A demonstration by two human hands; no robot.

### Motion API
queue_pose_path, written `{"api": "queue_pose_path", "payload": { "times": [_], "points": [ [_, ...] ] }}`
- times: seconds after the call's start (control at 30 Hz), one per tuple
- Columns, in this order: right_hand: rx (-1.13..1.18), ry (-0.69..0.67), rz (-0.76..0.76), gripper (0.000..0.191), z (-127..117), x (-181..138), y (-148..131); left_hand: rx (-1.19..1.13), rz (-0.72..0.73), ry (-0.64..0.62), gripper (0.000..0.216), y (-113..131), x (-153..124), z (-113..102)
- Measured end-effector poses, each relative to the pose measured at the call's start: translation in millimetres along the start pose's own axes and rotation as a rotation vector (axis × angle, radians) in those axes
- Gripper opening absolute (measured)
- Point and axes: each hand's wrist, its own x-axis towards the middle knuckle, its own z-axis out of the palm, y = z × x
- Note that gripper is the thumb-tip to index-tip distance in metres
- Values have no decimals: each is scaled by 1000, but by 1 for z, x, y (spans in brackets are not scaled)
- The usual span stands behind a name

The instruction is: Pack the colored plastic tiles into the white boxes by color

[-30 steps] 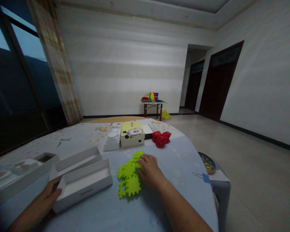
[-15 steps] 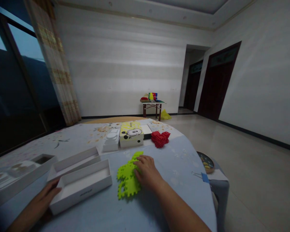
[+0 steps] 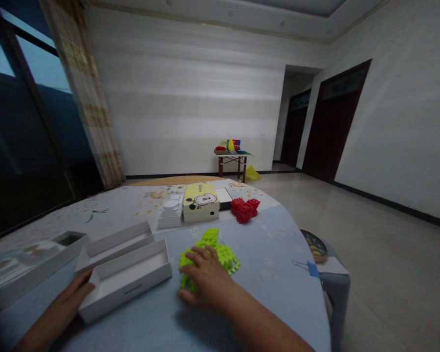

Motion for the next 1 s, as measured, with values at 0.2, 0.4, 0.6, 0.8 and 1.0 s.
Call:
{"api": "queue_pose_path", "payload": {
  "times": [0.2, 0.4, 0.6, 0.8, 1.0],
  "points": [
    [0, -134, 6, 54, 2, 0, -7, -189, -107, -64, 39, 0, -1, 1],
    [-60, -157, 48, 47, 14, 0, -2, -217, -143, -130, 49, 17, -9, -1],
    [-94, -148, 71, 38, 22, -1, 2, -230, -96, -184, 53, 24, -18, -3],
    [-112, -165, 96, 38, 22, -2, 8, -237, -69, -185, 52, 25, -21, -3],
    [-129, -147, 133, 37, 17, -2, 13, -246, -76, -208, 53, 25, -21, -3]
  ]
}}
